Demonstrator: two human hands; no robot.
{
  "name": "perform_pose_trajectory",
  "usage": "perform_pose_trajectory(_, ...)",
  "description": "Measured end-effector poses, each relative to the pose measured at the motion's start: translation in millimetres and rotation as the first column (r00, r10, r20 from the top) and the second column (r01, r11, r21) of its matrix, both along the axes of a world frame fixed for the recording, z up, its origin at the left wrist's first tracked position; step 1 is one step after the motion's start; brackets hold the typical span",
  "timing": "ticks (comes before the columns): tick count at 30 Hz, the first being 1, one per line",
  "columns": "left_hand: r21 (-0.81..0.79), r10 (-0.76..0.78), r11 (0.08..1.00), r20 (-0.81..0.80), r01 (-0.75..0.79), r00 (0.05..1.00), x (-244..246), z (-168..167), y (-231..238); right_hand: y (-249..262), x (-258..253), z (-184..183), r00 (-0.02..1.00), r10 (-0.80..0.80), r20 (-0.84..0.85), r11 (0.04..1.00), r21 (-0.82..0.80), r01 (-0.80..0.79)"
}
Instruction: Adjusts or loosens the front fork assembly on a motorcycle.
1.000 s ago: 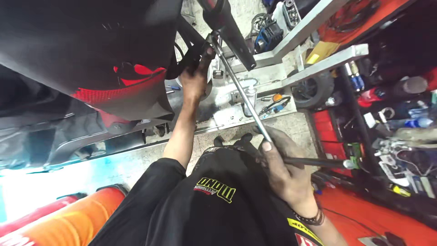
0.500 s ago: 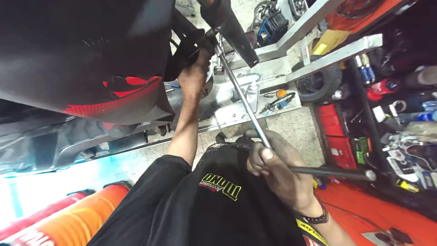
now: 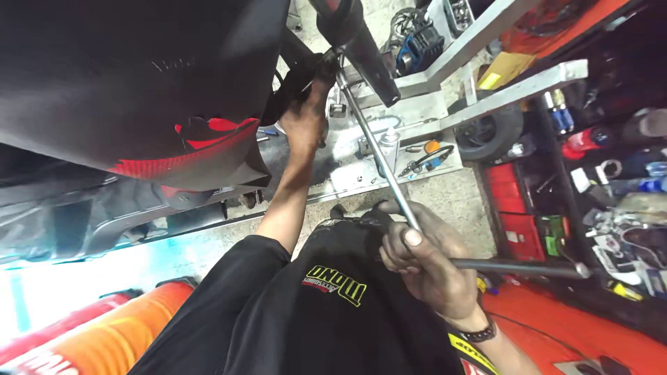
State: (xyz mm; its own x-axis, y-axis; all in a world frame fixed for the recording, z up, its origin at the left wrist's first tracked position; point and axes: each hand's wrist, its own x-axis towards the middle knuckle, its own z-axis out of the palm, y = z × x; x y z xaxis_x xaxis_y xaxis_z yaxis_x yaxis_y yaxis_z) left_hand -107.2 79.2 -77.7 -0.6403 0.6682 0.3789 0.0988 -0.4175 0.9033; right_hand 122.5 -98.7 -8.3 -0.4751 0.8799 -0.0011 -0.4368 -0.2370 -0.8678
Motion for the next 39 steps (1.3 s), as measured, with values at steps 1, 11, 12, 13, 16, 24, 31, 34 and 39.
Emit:
perform_pose_trajectory(1,-0.011,-0.008,1.0,0.011,0.008,1.0,0,1,-1,-1,-1,-1,0.999,-0.008,-0.039,1.0,-0.027,0.006)
perform_pose_trajectory(11,-0.005,-0.077,0.997,0.019,0.077,0.997,-5,10,-3,-6,-12,11,0.902,-0.157,-0.402,0.955,-0.296,0.034)
perform_pose_trajectory(12,0.001,-0.087,0.996,0.005,0.087,0.996,-7,10,-2,-6,-13,11,0.897,-0.16,-0.413,0.953,-0.302,0.031)
perform_pose_trajectory(13,0.015,-0.089,0.996,-0.005,0.089,0.996,-8,9,-2,-5,-14,11,0.892,-0.165,-0.42,0.95,-0.311,0.029)
perform_pose_trajectory(16,0.026,-0.087,0.996,-0.057,0.089,0.995,-17,3,0,-2,-10,12,0.912,-0.158,-0.377,0.946,-0.324,0.03)
perform_pose_trajectory(24,0.006,-0.322,0.947,0.005,0.322,0.947,-19,13,-5,-17,20,15,0.553,-0.514,0.656,0.743,0.662,-0.095)
perform_pose_trajectory(31,0.001,-0.363,0.932,-0.025,0.364,0.931,-23,9,-3,-2,11,0,0.385,-0.671,0.634,0.599,0.769,-0.224)
perform_pose_trajectory(34,-0.002,-0.365,0.931,-0.058,0.366,0.929,-24,9,-4,-1,9,-1,0.341,-0.694,0.634,0.582,0.773,-0.252)
perform_pose_trajectory(39,-0.005,-0.369,0.929,-0.083,0.37,0.926,-23,11,-5,2,16,10,0.265,-0.725,0.636,0.548,0.766,-0.336)
